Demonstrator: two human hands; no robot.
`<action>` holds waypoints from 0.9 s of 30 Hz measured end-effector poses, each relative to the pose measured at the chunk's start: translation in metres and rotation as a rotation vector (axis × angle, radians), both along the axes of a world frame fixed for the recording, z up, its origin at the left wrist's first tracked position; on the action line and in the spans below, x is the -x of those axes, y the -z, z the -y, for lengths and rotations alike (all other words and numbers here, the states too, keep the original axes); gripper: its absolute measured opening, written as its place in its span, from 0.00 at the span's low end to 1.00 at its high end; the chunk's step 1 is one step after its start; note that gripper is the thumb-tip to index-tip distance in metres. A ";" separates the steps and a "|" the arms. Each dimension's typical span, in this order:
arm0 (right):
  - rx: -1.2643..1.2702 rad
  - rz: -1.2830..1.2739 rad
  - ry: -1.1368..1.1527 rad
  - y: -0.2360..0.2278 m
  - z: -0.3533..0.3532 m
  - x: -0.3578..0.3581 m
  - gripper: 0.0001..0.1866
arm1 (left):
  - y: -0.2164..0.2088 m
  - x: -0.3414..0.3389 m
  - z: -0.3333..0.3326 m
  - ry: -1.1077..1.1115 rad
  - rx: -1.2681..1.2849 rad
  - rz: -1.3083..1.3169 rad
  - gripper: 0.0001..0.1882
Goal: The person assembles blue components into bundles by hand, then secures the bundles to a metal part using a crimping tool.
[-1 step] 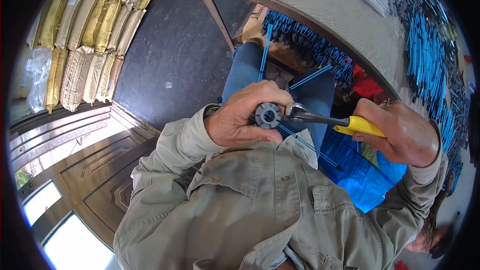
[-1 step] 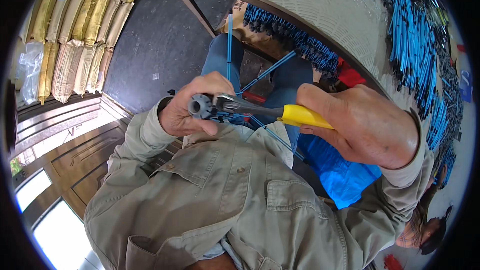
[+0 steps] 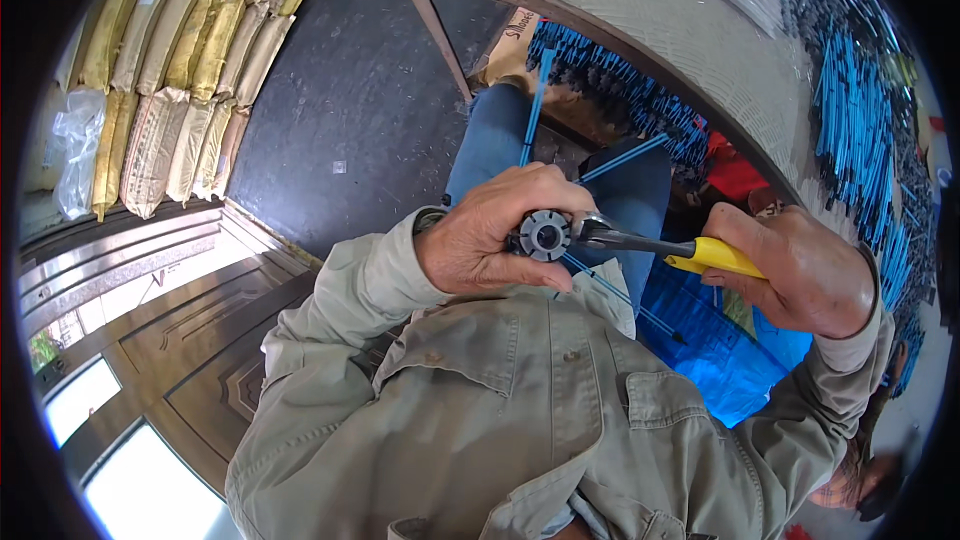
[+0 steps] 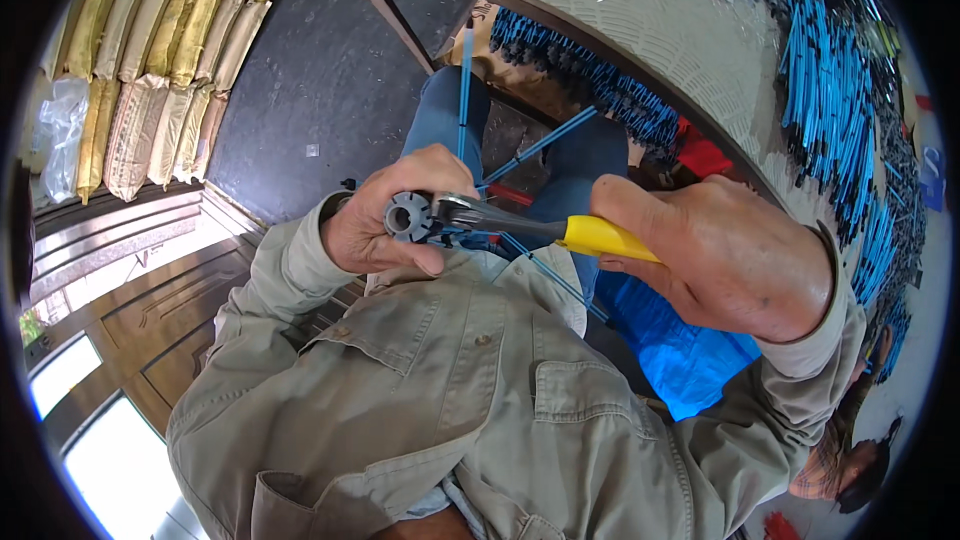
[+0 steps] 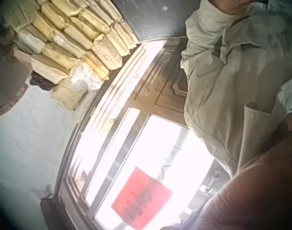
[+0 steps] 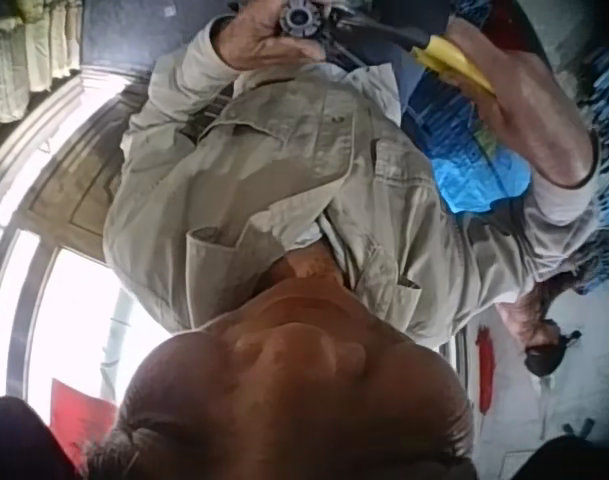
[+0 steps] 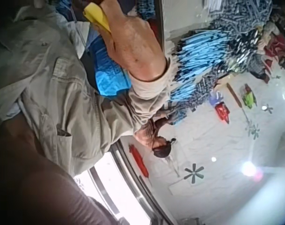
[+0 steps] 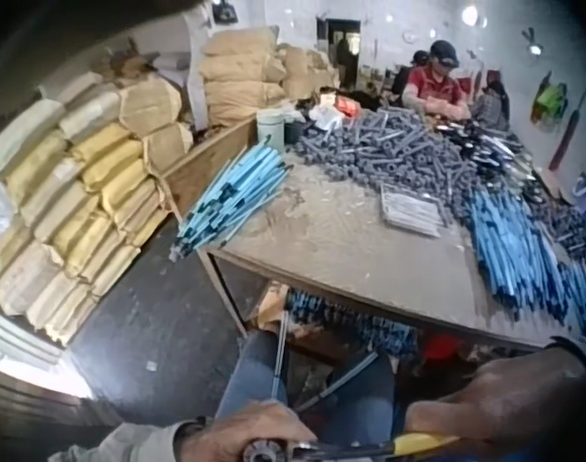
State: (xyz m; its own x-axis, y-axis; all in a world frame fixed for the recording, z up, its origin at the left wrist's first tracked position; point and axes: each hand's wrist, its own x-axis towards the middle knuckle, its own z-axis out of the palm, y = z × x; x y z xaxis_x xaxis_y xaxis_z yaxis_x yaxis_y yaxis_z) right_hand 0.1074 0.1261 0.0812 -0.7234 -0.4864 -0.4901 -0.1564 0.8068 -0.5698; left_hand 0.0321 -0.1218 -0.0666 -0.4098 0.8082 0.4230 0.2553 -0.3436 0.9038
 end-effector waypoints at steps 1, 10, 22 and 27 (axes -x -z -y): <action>-0.011 -0.003 0.003 0.002 0.001 0.000 0.12 | 0.000 0.001 0.000 -0.006 0.030 -0.028 0.28; 0.110 -0.227 0.365 0.029 -0.023 0.014 0.12 | -0.003 0.012 0.011 -0.168 0.018 0.228 0.29; -0.550 -1.105 0.568 0.146 -0.090 0.037 0.26 | 0.063 0.082 0.110 -0.416 -0.727 0.895 0.34; 0.388 -0.952 0.264 0.159 0.031 0.023 0.44 | 0.140 0.068 0.086 -0.071 -0.839 1.389 0.26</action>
